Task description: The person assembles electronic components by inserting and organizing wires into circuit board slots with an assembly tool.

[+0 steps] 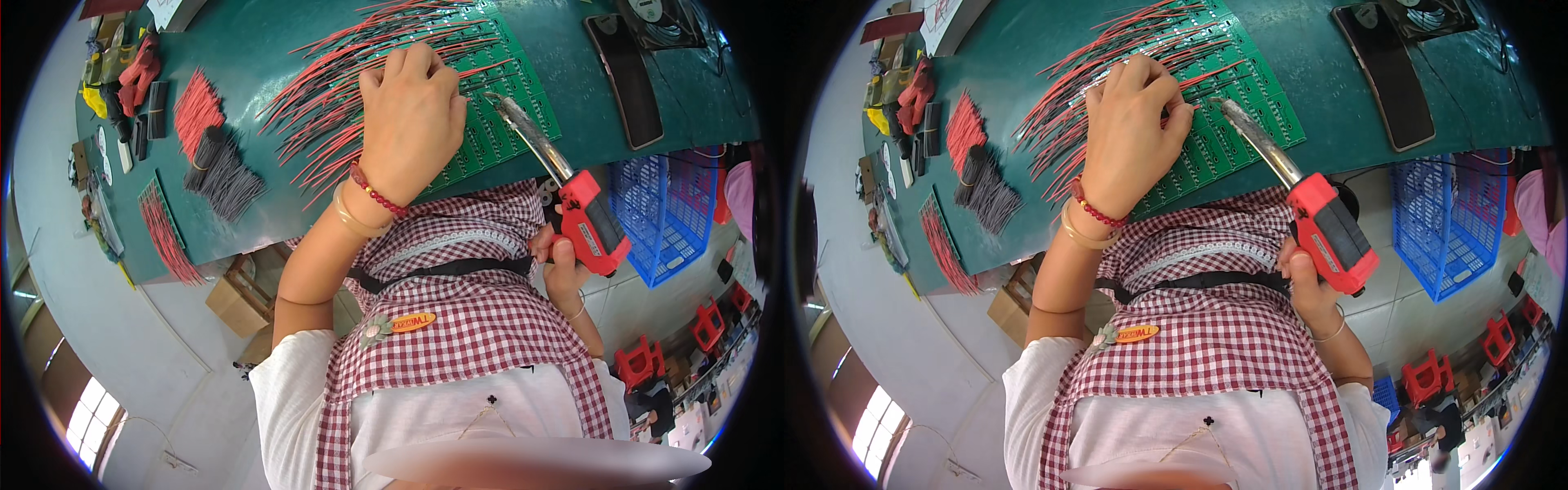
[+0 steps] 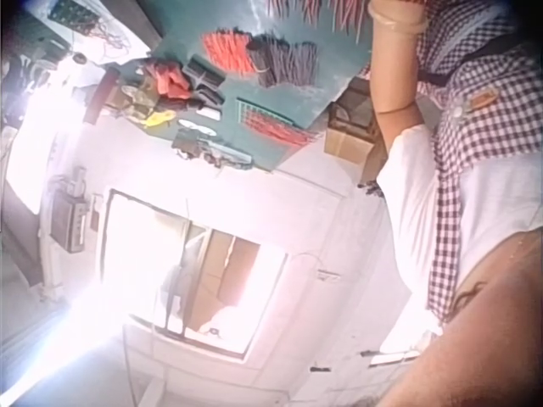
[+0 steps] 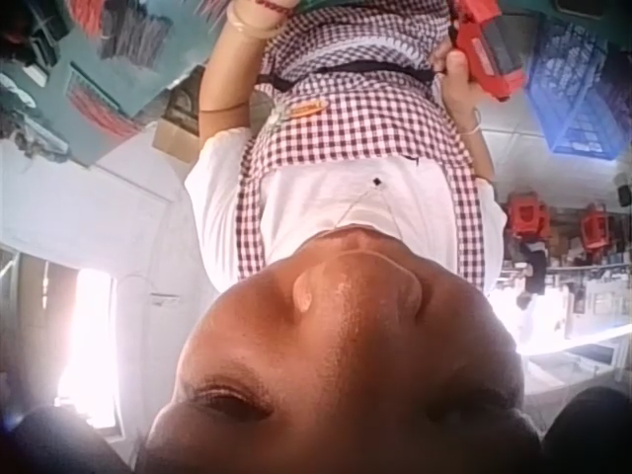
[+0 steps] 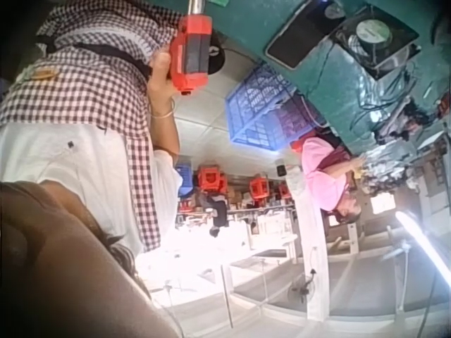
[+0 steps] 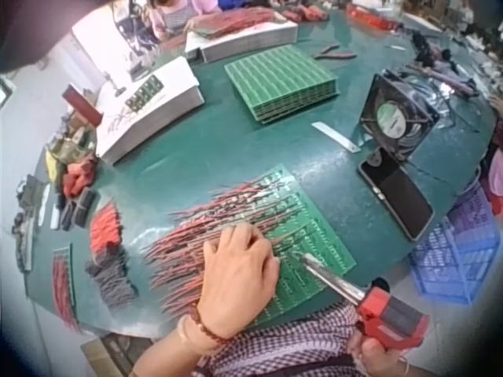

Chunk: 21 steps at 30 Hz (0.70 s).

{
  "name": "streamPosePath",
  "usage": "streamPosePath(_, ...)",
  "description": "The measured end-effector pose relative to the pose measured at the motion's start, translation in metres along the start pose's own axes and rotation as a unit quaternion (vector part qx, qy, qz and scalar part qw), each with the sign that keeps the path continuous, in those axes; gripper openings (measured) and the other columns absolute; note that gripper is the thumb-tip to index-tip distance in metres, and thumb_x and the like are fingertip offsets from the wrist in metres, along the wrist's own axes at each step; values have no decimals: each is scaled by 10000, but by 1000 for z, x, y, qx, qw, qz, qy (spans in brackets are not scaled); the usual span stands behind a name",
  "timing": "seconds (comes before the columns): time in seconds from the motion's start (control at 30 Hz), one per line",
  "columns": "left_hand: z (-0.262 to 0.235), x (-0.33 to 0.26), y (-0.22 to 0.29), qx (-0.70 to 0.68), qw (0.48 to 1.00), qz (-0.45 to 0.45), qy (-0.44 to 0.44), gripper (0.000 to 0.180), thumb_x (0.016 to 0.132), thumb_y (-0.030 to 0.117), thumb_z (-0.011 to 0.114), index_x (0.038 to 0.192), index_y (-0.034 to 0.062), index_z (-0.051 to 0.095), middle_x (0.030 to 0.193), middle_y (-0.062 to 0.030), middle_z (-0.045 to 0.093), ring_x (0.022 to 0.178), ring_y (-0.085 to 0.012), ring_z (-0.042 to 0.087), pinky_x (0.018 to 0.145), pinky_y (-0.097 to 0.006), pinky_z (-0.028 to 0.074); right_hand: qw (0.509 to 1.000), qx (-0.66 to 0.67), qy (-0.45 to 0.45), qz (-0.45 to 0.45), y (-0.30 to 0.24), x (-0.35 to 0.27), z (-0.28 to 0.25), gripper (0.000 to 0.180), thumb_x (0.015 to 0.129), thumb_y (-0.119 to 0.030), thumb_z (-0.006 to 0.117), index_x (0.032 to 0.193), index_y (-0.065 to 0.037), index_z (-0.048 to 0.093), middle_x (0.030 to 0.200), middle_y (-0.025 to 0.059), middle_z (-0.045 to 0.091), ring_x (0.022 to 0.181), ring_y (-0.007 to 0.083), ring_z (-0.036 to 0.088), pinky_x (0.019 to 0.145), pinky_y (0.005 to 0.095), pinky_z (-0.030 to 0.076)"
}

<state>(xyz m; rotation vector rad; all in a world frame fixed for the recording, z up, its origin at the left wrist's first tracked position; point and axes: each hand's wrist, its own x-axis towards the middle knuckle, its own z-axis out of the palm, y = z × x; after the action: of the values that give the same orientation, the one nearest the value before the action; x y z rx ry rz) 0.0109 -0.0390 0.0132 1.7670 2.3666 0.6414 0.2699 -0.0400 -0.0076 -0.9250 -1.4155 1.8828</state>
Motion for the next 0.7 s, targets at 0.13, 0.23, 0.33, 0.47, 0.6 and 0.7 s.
streamPosePath(0.13,-2,0,1,6,1000,0,-1,83,727,131,619,730,53,592,869,-53,512,869,-233,485,719,-397,339,1000,-14,-2,5,-2,1,-3,410,912,-225,482,1216,38,399,684,62,484,538,111,426,526,276,411)
streamPosePath(0.23,-4,0,1,3,1000,-5,-2,112,728,138,633,703,49,570,880,-51,518,863,-243,496,718,-399,347,1000,-18,-6,8,-2,1,-4,419,913,-235,484,1220,37,396,683,61,481,538,110,426,526,275,410)
streamPosePath(0.33,-6,-1,0,0,1000,-6,-3,108,728,141,637,710,50,581,877,-46,524,863,-237,503,724,-396,344,1000,-23,0,8,-1,0,-5,426,912,-241,488,1222,35,396,680,62,481,534,109,424,523,274,411)
streamPosePath(0.47,-6,2,4,3,1000,9,30,94,732,141,637,729,55,598,879,-39,531,873,-221,509,736,-389,341,999,-32,22,-9,0,2,-8,421,913,-241,489,1220,34,401,669,60,479,528,109,422,516,271,413)
streamPosePath(0.6,2,8,9,-5,999,34,13,88,734,137,635,736,56,600,872,-41,528,870,-215,509,746,-389,344,999,-26,30,1,-3,6,-7,411,917,-238,487,1214,34,406,659,61,476,526,112,425,520,273,414)
streamPosePath(0.7,6,12,9,-3,999,38,15,85,736,134,629,743,54,599,867,-43,524,868,-219,508,752,-395,351,1000,-25,16,5,3,4,-11,402,916,-234,490,1205,34,410,658,64,476,528,114,428,527,276,416)
